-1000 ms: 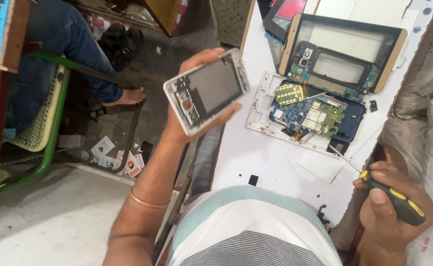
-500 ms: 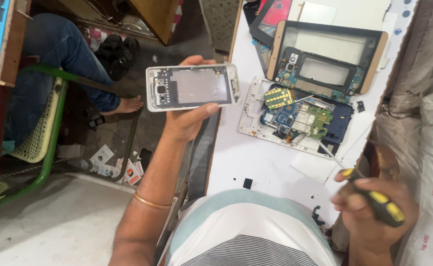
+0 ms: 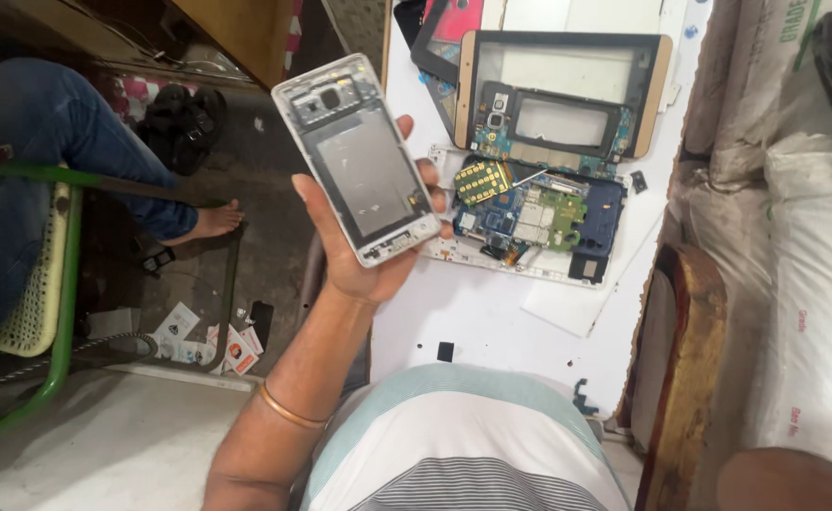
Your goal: The person repairs a disassembled mobile phone at a cluttered workbench, holding the phone frame in one hand and using a screwdriver to unscrew and pry at the internal components. They reposition the phone repeatedly, work on its edges and interior, and handle the separated frame and back cover by hand.
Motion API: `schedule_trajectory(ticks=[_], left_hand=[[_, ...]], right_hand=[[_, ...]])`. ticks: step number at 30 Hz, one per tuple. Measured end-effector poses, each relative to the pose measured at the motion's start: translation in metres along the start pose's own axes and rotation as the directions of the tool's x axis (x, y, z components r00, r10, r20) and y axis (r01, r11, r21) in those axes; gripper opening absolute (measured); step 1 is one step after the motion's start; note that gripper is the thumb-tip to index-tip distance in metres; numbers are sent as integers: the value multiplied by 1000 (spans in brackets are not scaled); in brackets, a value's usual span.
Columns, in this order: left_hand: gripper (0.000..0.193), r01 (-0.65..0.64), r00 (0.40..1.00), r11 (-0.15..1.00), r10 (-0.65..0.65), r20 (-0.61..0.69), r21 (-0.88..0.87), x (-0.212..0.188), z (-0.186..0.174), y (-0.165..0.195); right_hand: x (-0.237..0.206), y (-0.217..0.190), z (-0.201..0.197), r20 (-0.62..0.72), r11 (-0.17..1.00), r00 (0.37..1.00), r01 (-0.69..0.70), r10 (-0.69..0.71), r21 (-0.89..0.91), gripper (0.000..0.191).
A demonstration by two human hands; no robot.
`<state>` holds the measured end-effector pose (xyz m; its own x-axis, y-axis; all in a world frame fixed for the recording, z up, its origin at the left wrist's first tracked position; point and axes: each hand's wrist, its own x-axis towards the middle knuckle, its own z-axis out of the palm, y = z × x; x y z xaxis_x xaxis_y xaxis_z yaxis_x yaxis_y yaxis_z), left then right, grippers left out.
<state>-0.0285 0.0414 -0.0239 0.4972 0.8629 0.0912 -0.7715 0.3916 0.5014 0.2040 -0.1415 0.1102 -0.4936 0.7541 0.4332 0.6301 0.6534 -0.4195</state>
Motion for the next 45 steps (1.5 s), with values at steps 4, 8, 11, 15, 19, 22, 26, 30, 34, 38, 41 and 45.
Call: schedule_trajectory(ticks=[4,8,11,15,19,22,26,30,34,38,41,45], left_hand=[[101,58,998,998,-57,14,-40,-3,6,-5],[107,186,982,982,-186,32,-21,-6,-3,-18],[107,320,938,946,-307,163,-58,-14,-11,-31],[106,466,862,884,-447,238,-31,-30,-16,-48],[107,552,813,833,-535,228,-14,-38,-22,-57],[108,550,804,834,-542,247,38,-40,-27,-58],[108,608,767,791,-606,212,61,-40,-28,-59],[105,580,782,809,-586,214,96,-37,-24,-59],[102,537,812,836,-548,200,113,-36,-21,-59],[98,506,839,857,-515,175,99,-35,-20,-60],[98,495,846,862,-506,169,103,-33,-20,-61],[98,492,849,863,-505,154,118,-33,-20,-62]], right_hand=[[26,3,-4,-29,997,1000,8,-10,-79,24],[37,1,-31,-110,978,991,-101,82,-183,24],[29,16,-1,-187,906,938,-334,292,-262,25],[0,42,90,-351,630,548,-482,759,609,28],[-37,69,132,-336,618,610,-334,717,712,35],[-50,77,141,-342,698,676,-361,653,619,31],[-53,77,142,-331,725,705,-372,627,580,28],[-50,77,140,-343,758,715,-397,609,517,28],[-46,76,139,-344,749,724,-350,598,563,27],[-42,76,138,-360,790,750,-338,555,512,28],[-39,76,137,-369,815,762,-342,532,468,29],[-35,75,136,-347,813,784,-317,514,488,30]])
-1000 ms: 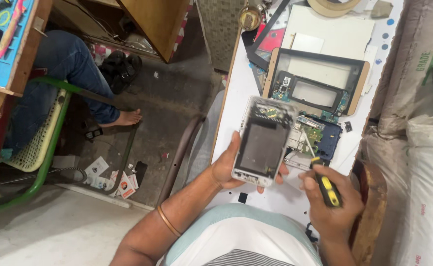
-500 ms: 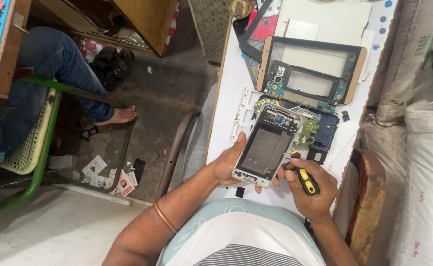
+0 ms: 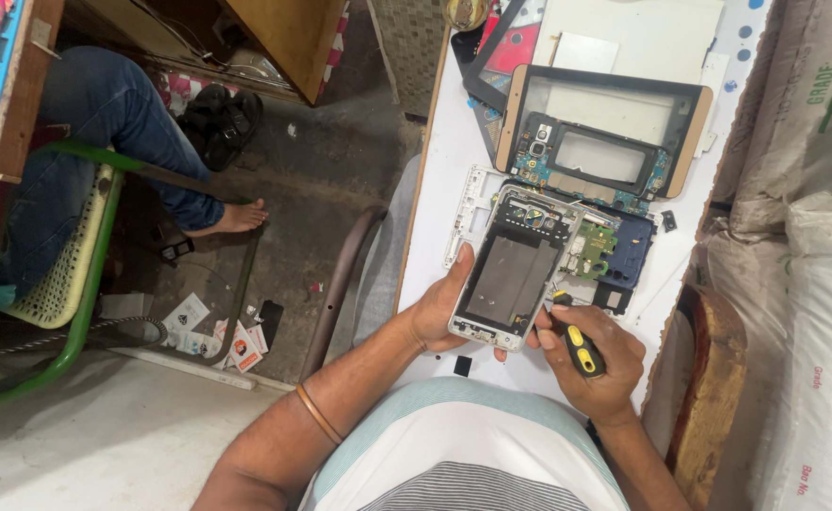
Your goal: The person repairs a disassembled mobile phone at a cluttered workbench, holding the phone frame in one hand and using a screwdriver to unscrew and pry at the internal components. They reposition the phone repeatedly, work on its edges and interior, and handle the separated frame and back cover by hand.
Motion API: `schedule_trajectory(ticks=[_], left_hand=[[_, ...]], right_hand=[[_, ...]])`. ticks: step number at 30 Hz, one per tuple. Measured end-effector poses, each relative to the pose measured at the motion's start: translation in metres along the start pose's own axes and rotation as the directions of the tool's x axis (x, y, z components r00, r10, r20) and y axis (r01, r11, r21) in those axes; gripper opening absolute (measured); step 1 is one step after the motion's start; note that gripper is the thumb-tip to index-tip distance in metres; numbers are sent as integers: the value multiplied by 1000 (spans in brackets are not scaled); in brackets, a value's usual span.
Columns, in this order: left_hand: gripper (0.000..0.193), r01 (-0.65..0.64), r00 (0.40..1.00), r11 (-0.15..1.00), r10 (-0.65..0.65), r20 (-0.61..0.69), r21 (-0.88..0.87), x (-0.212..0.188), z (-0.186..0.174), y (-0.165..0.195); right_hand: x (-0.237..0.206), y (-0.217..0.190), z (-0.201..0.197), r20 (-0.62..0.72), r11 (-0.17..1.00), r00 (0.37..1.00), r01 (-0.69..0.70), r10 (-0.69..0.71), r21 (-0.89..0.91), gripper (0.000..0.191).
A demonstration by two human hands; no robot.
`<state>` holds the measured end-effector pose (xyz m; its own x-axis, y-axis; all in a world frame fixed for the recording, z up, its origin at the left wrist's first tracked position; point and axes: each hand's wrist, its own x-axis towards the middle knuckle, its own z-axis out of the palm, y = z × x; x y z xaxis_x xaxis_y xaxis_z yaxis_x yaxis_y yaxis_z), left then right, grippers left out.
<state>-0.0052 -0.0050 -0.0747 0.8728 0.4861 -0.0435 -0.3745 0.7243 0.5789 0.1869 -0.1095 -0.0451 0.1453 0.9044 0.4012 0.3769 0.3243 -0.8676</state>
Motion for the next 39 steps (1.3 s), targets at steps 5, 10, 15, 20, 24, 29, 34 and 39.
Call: schedule_trajectory(ticks=[5,10,15,20,24,29,34,39], left_hand=[[99,8,1000,1000,-8,-2,-29,-1,1,0],[100,5,1000,1000,-5,-7,-16,-1,2,2],[100,4,1000,1000,-4,-12,-7,-1,2,3],[101,-12,1000,1000,13,6,-15,0,2,3],[101,-3,1000,1000,3,3,-23,-2,1,4],[99,-8,1000,1000,8,0,-28,-2,1,3],[97,-33,999,999,33,-2,-37,0,1,3],[96,-34,999,998,34,-2,-46,-1,0,3]], right_hand=[[2,-1,0,16,1000,1000,16,-16,-11,30],[1,-1,1,26,999,1000,-16,15,45,30],[2,-2,1,19,1000,1000,6,-6,6,30],[3,-2,1,18,1000,1000,17,-17,-5,30],[3,-3,0,18,1000,1000,21,-21,0,30],[5,-6,0,31,1000,999,17,-18,26,30],[6,-7,0,32,999,999,21,-22,26,28],[5,-7,1,26,1000,1000,11,-12,28,28]])
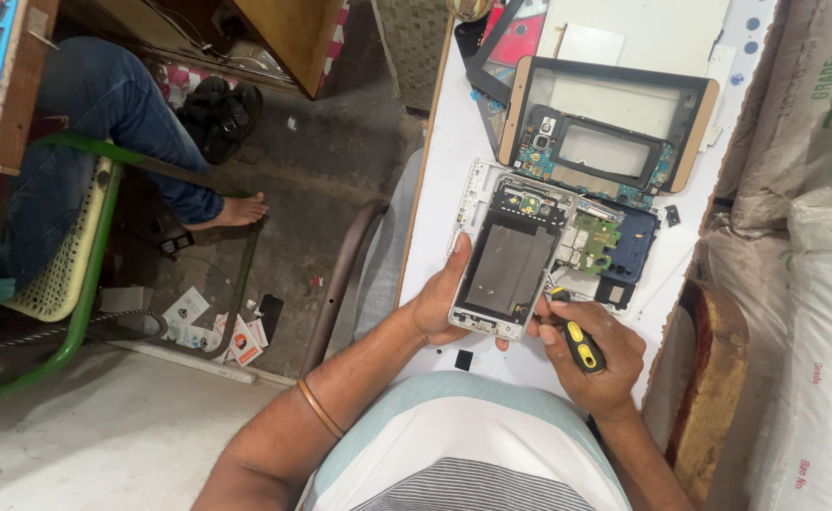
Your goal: The person repairs a disassembled mobile phone at a cluttered workbench, holding the phone frame in one hand and using a screwdriver to unscrew and pry at the internal components. They reposition the phone repeatedly, work on its edges and interior, and handle the separated frame and back cover by hand.
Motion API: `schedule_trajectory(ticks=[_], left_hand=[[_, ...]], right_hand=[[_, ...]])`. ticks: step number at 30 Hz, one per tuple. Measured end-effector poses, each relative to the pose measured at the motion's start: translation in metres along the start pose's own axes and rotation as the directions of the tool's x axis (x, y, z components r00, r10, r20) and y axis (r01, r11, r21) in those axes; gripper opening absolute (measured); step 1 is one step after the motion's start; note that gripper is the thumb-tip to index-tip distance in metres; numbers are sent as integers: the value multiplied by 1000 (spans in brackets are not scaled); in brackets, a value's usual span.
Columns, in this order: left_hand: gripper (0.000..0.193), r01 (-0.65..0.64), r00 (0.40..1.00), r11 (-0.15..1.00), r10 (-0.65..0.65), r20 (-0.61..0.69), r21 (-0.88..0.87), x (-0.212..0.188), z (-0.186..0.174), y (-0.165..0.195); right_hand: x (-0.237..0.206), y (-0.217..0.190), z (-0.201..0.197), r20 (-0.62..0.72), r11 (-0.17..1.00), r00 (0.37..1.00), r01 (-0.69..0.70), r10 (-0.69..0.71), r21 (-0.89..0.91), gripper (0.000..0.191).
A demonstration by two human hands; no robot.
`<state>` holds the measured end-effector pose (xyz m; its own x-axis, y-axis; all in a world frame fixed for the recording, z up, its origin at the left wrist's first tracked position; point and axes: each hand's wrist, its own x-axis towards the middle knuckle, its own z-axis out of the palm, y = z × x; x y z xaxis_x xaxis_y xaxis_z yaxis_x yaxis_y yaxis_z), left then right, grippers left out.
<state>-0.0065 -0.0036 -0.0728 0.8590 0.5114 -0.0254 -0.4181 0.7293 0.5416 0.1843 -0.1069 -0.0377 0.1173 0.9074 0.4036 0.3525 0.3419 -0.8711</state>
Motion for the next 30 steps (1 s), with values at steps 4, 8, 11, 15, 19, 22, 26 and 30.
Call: schedule_trajectory(ticks=[4,8,11,15,19,22,26,30], left_hand=[[96,2,1000,1000,-2,-9,-20,1,1,-1],[96,1,1000,1000,-1,-23,-8,1,2,1],[97,-7,999,1000,7,-40,12,1,3,2],[97,-14,999,1000,13,-40,-9,1,3,2],[98,-12,1000,1000,11,-24,-12,3,0,1],[99,-14,1000,1000,13,-25,-21,3,-2,-1],[98,-22,999,999,20,-42,-32,3,-4,-3],[99,-17,999,999,15,-46,-42,3,-5,-4]], right_hand=[[-1,1,0,-7,999,1000,6,-6,-32,28],[-3,3,0,-6,1000,1000,-5,5,-23,28],[-4,4,0,-6,1000,1000,-6,6,-20,28],[-6,6,0,-10,999,1000,-18,17,-34,28],[-8,7,-1,-17,999,999,-30,30,-32,27],[-9,7,-1,-17,999,999,-34,33,-39,27],[-8,7,0,-11,999,1000,-20,20,-42,28],[-8,6,0,-7,999,1000,-9,9,-51,28]])
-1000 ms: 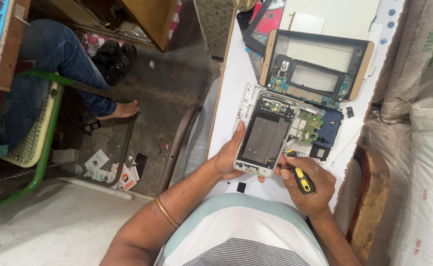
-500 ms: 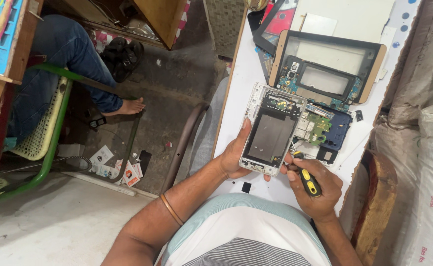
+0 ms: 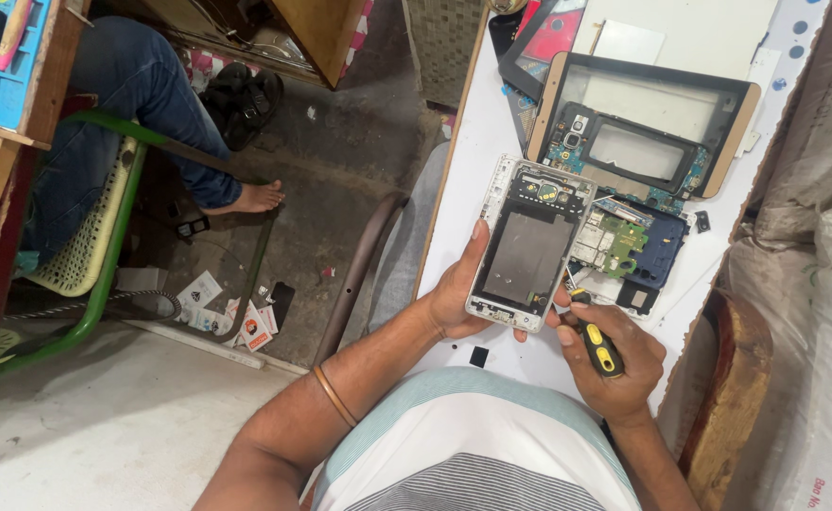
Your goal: The person repairs a disassembled mobile phone at a cluttered workbench, holding the phone frame in one hand and using a screwdriver to unscrew and pry at the internal components. They reposition the phone repeatedly, work on its edges and interior, and handle the separated frame and back cover by hand.
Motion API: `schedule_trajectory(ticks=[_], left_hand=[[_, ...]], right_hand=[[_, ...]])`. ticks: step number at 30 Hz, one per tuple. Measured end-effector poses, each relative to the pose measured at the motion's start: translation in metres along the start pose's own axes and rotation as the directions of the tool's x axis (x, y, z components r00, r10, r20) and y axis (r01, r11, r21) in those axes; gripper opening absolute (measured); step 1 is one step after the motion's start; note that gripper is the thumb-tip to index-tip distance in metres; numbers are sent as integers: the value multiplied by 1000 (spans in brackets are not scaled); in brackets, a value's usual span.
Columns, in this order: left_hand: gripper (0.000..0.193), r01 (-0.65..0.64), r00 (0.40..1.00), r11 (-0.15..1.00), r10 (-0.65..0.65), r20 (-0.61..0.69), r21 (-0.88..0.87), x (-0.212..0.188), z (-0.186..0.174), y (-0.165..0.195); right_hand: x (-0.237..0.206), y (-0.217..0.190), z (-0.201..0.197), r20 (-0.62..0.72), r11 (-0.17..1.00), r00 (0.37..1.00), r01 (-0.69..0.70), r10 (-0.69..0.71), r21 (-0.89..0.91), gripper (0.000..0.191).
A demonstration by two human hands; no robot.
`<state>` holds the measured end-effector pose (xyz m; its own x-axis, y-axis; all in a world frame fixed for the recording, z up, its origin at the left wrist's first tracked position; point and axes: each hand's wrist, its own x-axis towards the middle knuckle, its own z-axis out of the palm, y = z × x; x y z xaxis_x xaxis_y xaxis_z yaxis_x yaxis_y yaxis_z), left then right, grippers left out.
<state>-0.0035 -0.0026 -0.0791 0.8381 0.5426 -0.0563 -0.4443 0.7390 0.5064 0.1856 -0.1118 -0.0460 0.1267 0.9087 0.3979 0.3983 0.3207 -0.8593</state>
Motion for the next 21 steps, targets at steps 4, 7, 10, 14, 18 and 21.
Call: schedule_trajectory(ticks=[4,7,10,14,18,21], left_hand=[[98,5,1000,1000,-5,-3,-11,0,0,0],[99,8,1000,1000,-8,2,-14,0,-1,0],[100,10,1000,1000,-10,-6,-7,1,-2,-1],[99,-3,1000,1000,3,2,-6,1,-2,-1],[97,-22,1000,1000,22,-5,-17,2,-1,0],[98,-34,999,999,34,-8,2,3,1,1]], right_hand=[[-1,0,0,-6,1000,1000,-25,26,11,28],[-1,2,0,-4,1000,1000,-15,15,3,28],[-1,3,0,-6,1000,1000,-13,13,-9,28],[-2,2,0,-18,999,1000,-20,20,-25,27],[-3,-4,-2,-134,996,987,-89,90,14,33],[-5,-10,-8,-166,990,982,-71,91,120,43]])
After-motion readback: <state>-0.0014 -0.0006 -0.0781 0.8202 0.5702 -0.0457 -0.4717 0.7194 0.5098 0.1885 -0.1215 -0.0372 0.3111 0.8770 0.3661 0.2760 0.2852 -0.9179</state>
